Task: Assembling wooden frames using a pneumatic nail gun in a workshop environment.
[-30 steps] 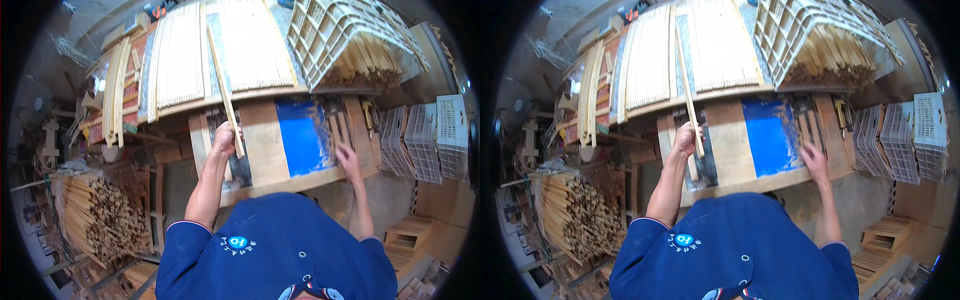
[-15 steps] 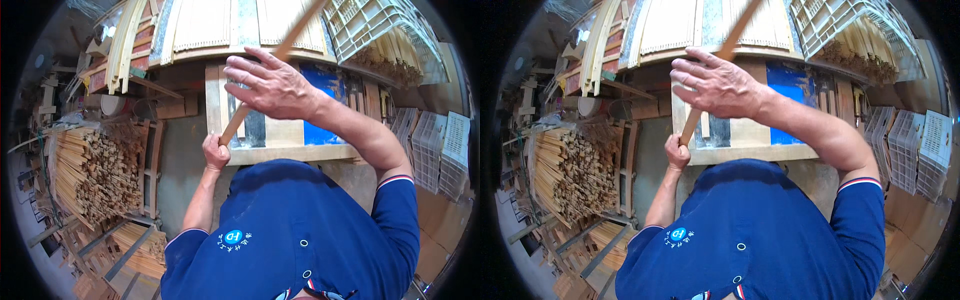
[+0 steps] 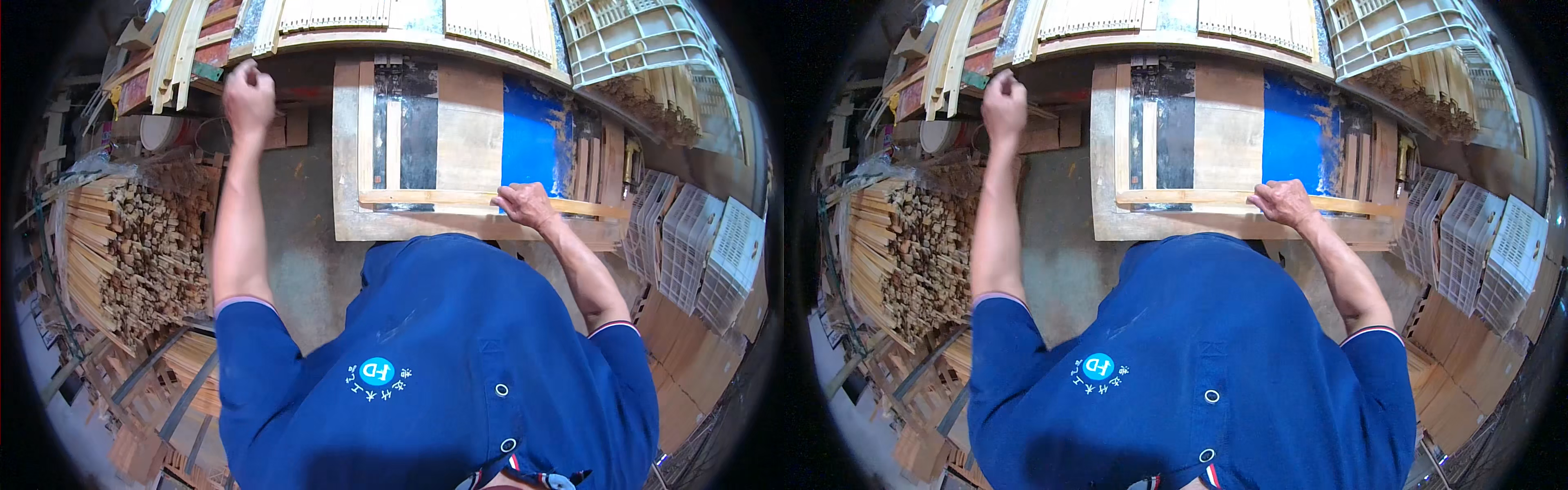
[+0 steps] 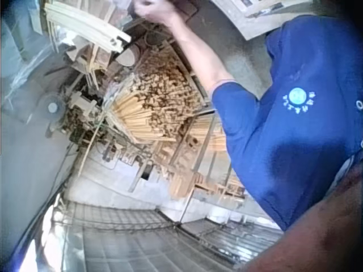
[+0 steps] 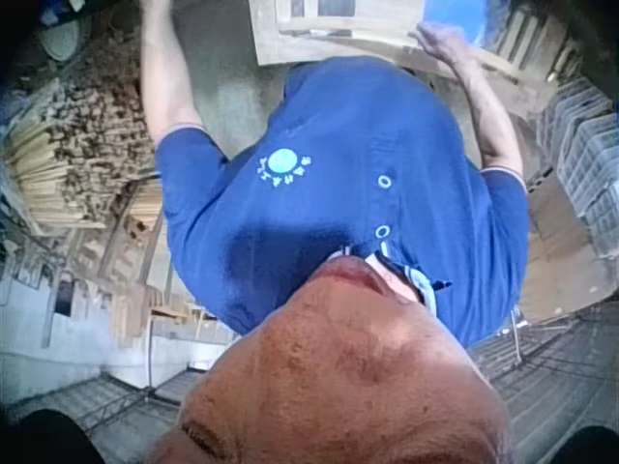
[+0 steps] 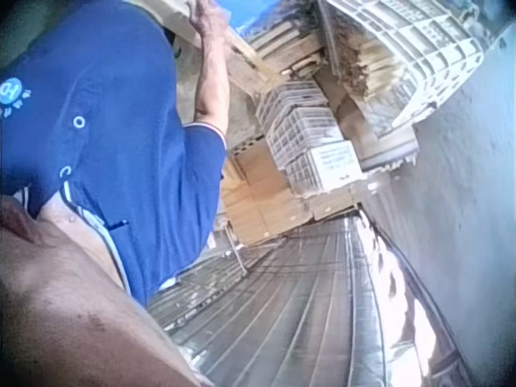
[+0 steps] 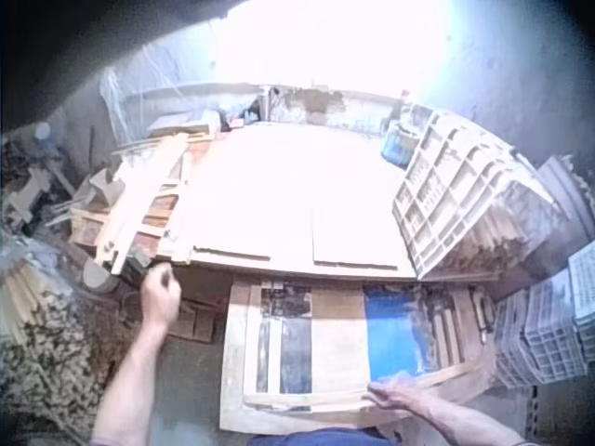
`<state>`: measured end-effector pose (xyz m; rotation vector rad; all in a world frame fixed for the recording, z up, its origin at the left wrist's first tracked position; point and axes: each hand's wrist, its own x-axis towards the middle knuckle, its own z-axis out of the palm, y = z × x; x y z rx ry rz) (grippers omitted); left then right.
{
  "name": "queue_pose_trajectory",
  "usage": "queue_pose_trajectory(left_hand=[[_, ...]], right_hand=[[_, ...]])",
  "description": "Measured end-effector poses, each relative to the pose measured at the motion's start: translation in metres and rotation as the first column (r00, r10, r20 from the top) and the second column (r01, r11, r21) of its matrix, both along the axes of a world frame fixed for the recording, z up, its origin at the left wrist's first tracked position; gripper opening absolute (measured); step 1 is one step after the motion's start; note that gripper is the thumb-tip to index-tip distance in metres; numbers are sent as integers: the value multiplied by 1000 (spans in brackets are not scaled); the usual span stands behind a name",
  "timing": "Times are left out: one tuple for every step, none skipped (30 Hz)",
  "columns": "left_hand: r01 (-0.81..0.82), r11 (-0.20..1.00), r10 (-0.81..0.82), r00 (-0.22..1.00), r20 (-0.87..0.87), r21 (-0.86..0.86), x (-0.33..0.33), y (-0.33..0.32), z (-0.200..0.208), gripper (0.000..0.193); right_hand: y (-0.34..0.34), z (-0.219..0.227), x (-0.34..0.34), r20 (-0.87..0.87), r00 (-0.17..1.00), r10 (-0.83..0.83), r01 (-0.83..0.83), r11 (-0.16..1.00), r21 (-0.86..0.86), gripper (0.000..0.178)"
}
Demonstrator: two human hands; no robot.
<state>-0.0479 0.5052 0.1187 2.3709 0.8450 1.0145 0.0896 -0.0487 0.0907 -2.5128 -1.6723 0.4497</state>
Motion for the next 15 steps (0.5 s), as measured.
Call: queue_pose_trajectory(left_hand=[[-67, 994, 49, 976, -212, -82, 16, 29, 7, 31], [-96, 987, 64, 970, -234, -125, 19, 68, 4, 40], [-133, 989, 104, 941, -321, -69, 37, 88, 1, 48], [-101, 995, 92, 919, -383, -4, 56, 101, 1, 54], [-67, 992, 19, 923, -383, -111, 66, 126, -5, 54], [-80, 987, 8, 887, -462, -137, 78, 140, -10, 54], [-92, 983, -5, 849, -529, -156, 93, 148, -9, 54], [-77, 985, -16, 852, -524, -155, 104, 151, -12, 54], [-118, 943, -54, 869, -493, -312, 117, 148, -20, 55], [-153, 876, -82, 887, -455, -457, 127, 148, -27, 57], [-175, 922, -9, 883, -469, -347, 107, 184, -35, 59], [-82, 933, -124, 841, -527, -351, 136, 157, -44, 60], [-141, 928, -90, 813, -576, -344, 121, 185, -46, 60], [-144, 879, -152, 819, -554, -454, 155, 149, -49, 62], [-204, 871, -123, 790, -600, -447, 143, 173, -48, 64]], right_hand=[[-4, -7, 0, -7, 1000, -4, 4, 1000, -5, 32], [-3, -12, 2, -21, 1000, -6, 6, 1000, 20, 32], [-11, -16, 4, -31, 999, -33, 34, 999, 28, 32], [-21, -14, 8, -74, 995, -68, 70, 997, 23, 30], [-25, -16, 7, -84, 994, -69, 71, 997, 24, 30], [-31, -17, 6, -82, 995, -63, 63, 998, -7, 31], [-31, -15, 9, -70, 996, -58, 56, 998, -33, 31], [-29, -17, 7, -59, 996, -70, 67, 996, -59, 31], [-33, -20, 4, -54, 994, -94, 90, 994, -62, 31], [-36, -30, 1, -28, 995, -99, 99, 995, -13, 31], [-23, -43, 5, -12, 998, -58, 59, 996, 70, 31], [-39, -47, 1, -49, 992, -121, 122, 992, 27, 31], [-30, -46, -3, -66, 990, -127, 124, 991, -39, 19], [-45, -46, -13, -60, 973, -223, 222, 974, -36, 18], [-36, -51, -19, -79, 967, -240, 243, 970, 21, 19]])
